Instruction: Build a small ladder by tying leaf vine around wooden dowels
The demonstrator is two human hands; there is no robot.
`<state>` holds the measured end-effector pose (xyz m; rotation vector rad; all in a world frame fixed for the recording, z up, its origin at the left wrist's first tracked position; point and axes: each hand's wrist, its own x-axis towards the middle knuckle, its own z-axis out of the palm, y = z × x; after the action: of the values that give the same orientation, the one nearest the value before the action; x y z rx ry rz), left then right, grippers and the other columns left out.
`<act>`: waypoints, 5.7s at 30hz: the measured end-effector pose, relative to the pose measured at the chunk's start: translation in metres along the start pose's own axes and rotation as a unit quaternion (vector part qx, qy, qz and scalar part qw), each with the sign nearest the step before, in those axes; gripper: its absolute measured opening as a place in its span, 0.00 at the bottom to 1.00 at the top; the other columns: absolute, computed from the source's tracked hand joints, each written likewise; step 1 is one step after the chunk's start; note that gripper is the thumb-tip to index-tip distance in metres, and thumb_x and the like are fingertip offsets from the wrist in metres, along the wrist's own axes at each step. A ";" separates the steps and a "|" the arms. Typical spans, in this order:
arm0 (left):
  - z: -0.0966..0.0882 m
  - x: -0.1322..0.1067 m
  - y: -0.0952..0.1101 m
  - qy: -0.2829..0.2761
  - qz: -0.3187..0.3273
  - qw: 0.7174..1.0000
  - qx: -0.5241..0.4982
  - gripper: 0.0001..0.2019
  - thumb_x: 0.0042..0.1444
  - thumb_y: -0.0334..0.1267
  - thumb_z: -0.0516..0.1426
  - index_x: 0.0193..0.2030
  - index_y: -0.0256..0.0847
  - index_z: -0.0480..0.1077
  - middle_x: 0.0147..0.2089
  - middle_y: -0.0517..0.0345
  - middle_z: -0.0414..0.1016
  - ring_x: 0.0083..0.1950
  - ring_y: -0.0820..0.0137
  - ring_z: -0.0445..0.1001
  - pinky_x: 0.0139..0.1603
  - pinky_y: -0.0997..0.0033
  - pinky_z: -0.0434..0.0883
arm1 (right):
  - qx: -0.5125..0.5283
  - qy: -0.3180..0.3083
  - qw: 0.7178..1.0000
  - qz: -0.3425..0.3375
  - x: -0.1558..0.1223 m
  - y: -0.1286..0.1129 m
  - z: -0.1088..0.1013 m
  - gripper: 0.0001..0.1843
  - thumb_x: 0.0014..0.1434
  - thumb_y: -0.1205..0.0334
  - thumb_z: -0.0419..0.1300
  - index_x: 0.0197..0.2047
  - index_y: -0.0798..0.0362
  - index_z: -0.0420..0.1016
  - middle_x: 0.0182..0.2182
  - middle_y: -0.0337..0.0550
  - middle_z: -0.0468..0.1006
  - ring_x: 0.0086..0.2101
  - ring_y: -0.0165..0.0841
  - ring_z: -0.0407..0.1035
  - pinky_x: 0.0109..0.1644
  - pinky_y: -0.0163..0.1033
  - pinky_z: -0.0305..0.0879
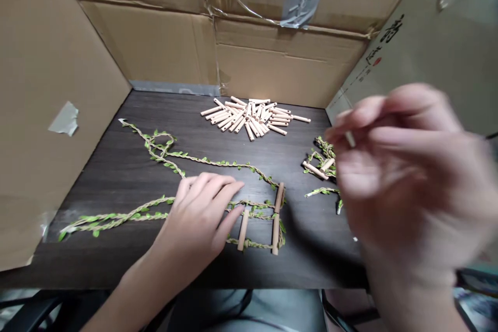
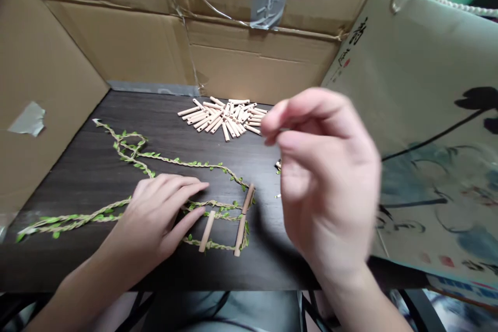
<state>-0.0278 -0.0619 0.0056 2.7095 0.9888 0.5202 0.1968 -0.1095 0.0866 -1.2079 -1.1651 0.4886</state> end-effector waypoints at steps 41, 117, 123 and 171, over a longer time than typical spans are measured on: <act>0.000 0.047 -0.034 -0.225 0.059 0.964 -0.129 0.06 0.69 0.34 0.55 0.40 0.41 0.73 0.42 0.59 0.76 0.48 0.65 0.73 0.53 0.68 0.63 | -0.363 -0.413 0.835 0.008 -0.011 0.065 0.002 0.10 0.67 0.55 0.68 0.46 0.53 0.79 0.35 0.41 0.78 0.37 0.35 0.71 0.42 0.38 0.61; 0.013 0.054 -0.012 -0.027 -0.106 0.936 -0.335 0.12 0.66 0.38 0.55 0.38 0.39 0.81 0.35 0.59 0.84 0.30 0.71 0.78 0.38 0.72 0.73 | 0.102 -0.240 0.928 0.264 -0.019 0.088 0.019 0.19 0.59 0.45 0.71 0.40 0.54 0.85 0.33 0.43 0.82 0.27 0.28 0.68 0.33 0.35 0.67; 0.015 0.052 -0.020 -0.095 -0.042 0.976 -0.194 0.11 0.66 0.35 0.55 0.45 0.42 0.81 0.45 0.54 0.84 0.46 0.63 0.80 0.49 0.67 0.71 | -0.070 -0.354 0.913 0.190 -0.020 0.090 0.012 0.14 0.66 0.52 0.66 0.42 0.54 0.85 0.31 0.41 0.83 0.28 0.30 0.69 0.34 0.36 0.64; 0.009 0.048 -0.025 -0.167 0.013 0.966 -0.198 0.07 0.71 0.40 0.54 0.42 0.44 0.71 0.36 0.64 0.76 0.35 0.72 0.70 0.38 0.74 0.61 | -0.258 -0.390 0.884 0.002 -0.020 0.085 0.006 0.13 0.69 0.54 0.65 0.37 0.54 0.83 0.29 0.38 0.72 0.32 0.31 0.65 0.38 0.37 0.56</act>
<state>-0.0050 -0.0121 0.0017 2.3476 0.6752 0.2211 0.2065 -0.0937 0.0005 -1.5167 -2.0790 0.7298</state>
